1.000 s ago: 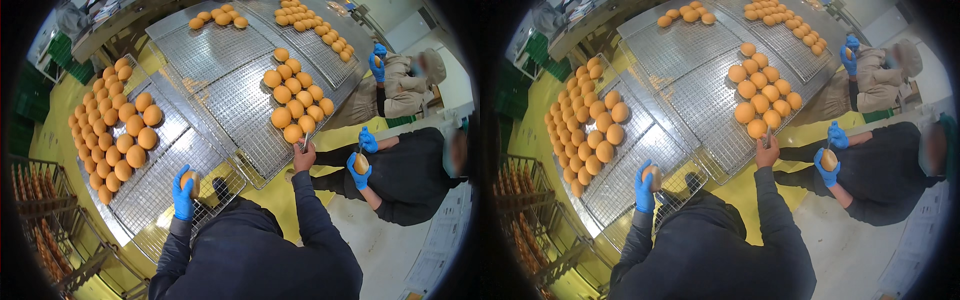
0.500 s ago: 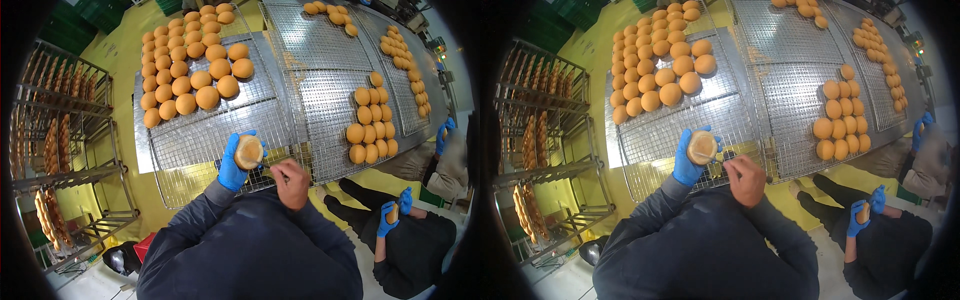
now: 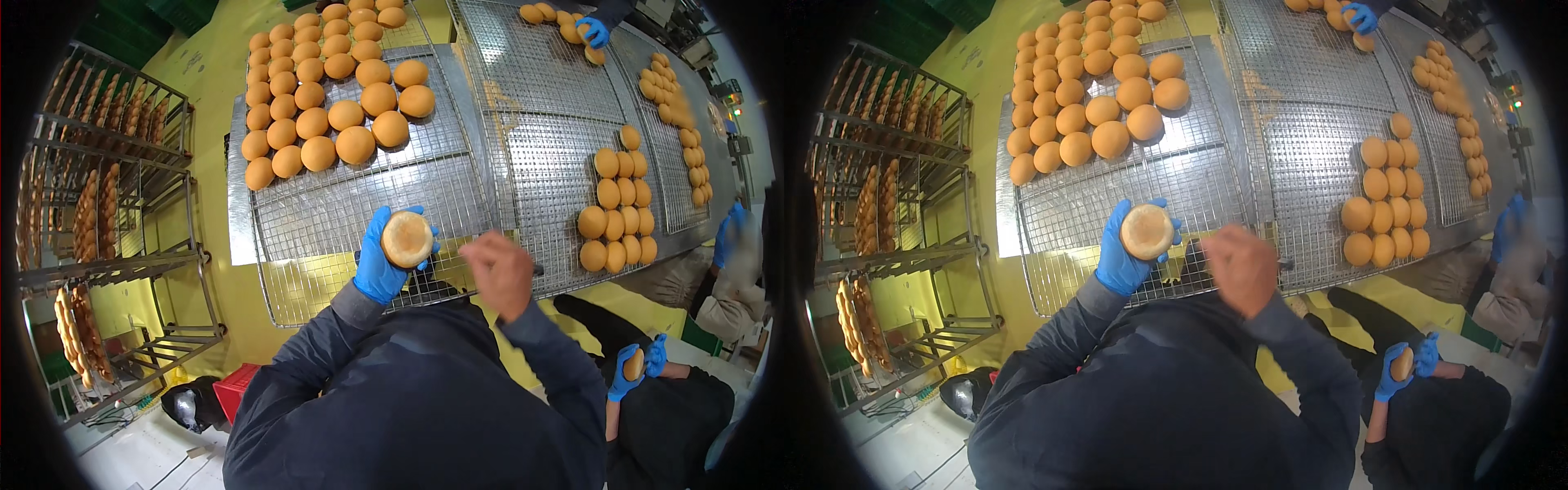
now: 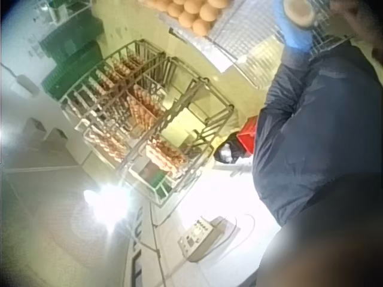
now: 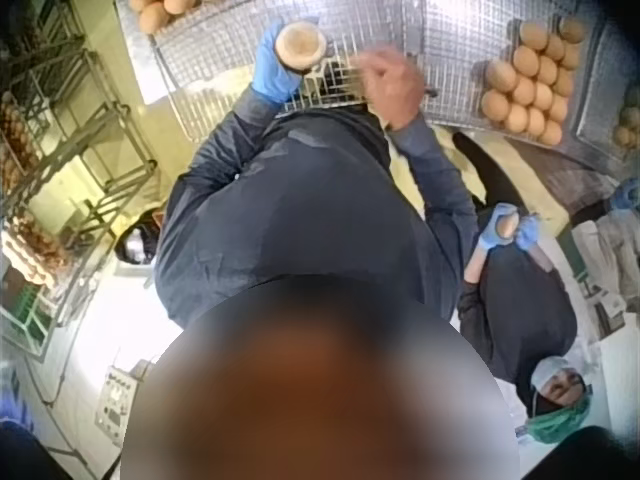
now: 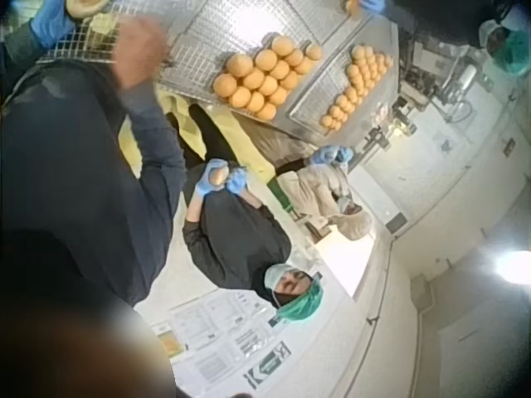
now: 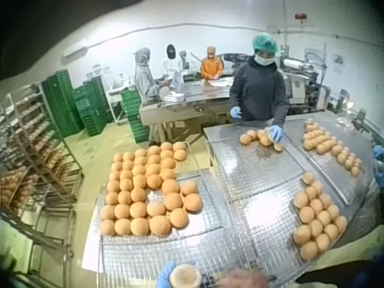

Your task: The person uses a tool to score the surface of round dough pieces on a wire rack before transferring the racks and moving dough between workstations.

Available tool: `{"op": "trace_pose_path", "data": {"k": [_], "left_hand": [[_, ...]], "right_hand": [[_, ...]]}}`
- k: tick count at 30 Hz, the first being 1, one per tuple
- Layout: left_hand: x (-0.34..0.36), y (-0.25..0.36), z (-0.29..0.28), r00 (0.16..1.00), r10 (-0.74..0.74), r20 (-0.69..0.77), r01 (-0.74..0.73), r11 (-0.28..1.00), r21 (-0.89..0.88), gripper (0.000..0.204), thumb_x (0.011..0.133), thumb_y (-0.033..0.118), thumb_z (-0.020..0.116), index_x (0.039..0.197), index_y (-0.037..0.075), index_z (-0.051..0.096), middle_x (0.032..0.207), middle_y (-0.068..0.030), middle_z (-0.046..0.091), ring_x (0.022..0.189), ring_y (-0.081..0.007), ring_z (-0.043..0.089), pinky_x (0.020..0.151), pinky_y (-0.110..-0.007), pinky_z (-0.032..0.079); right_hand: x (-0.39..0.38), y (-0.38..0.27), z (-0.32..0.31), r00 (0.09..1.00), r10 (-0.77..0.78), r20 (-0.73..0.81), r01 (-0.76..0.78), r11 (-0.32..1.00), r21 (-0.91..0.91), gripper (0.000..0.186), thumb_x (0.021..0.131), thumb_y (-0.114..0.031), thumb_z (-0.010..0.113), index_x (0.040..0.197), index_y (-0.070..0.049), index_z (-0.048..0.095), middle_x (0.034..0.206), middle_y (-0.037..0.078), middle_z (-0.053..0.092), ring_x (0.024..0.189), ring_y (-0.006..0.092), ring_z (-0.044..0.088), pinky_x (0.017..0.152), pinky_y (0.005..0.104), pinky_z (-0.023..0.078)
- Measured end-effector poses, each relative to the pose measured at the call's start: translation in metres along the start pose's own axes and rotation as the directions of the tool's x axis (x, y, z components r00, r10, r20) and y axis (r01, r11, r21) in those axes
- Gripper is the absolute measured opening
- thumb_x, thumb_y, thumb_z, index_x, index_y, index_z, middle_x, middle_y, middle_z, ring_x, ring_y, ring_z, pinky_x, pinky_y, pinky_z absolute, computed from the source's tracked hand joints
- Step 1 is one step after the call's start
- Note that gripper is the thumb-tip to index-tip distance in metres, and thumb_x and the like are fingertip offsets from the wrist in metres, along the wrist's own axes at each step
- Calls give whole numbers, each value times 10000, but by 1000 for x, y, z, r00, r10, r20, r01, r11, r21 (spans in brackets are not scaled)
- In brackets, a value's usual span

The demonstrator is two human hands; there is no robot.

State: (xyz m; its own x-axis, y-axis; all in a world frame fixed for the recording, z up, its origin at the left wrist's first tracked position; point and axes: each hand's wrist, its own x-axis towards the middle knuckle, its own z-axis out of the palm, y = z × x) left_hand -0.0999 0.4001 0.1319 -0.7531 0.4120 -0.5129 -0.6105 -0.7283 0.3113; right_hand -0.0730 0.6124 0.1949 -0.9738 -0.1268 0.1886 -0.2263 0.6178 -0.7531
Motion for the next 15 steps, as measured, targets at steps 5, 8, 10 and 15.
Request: {"op": "trace_pose_path", "data": {"k": [5,8,10,15], "left_hand": [[6,-5,-7,1000,-14,-1,14,1000,15,665,979,584,340,1323,34,486,1093,-213,647,919,-357,673,562,-363,587],[1,-7,4,993,108,-47,-91,957,275,588,1012,489,381,1374,32,457,1221,-162,597,1082,-279,615,787,-341,546],[8,-15,13,958,284,29,-252,794,554,522,1038,393,406,1415,33,437,1311,-120,549,1198,-214,545,993,-318,455],[32,-30,-24,928,157,339,-374,401,836,484,1037,228,440,1466,13,376,1482,-128,425,1323,-221,439,1096,-337,351]], "right_hand": [[-9,-19,-10,996,57,61,-58,998,14,109,848,-165,681,814,-70,722,776,95,644,677,298,630,598,378,480],[-4,38,-5,940,340,-15,-338,928,-159,138,818,-175,728,796,-41,708,776,110,648,703,312,631,616,384,484],[-14,50,9,906,422,35,-422,890,174,325,786,-203,784,1036,-39,659,918,124,664,836,281,664,699,367,504],[2,43,32,872,486,59,-480,824,301,595,770,-293,795,1249,-75,518,1052,180,638,948,255,634,807,367,507]]}}
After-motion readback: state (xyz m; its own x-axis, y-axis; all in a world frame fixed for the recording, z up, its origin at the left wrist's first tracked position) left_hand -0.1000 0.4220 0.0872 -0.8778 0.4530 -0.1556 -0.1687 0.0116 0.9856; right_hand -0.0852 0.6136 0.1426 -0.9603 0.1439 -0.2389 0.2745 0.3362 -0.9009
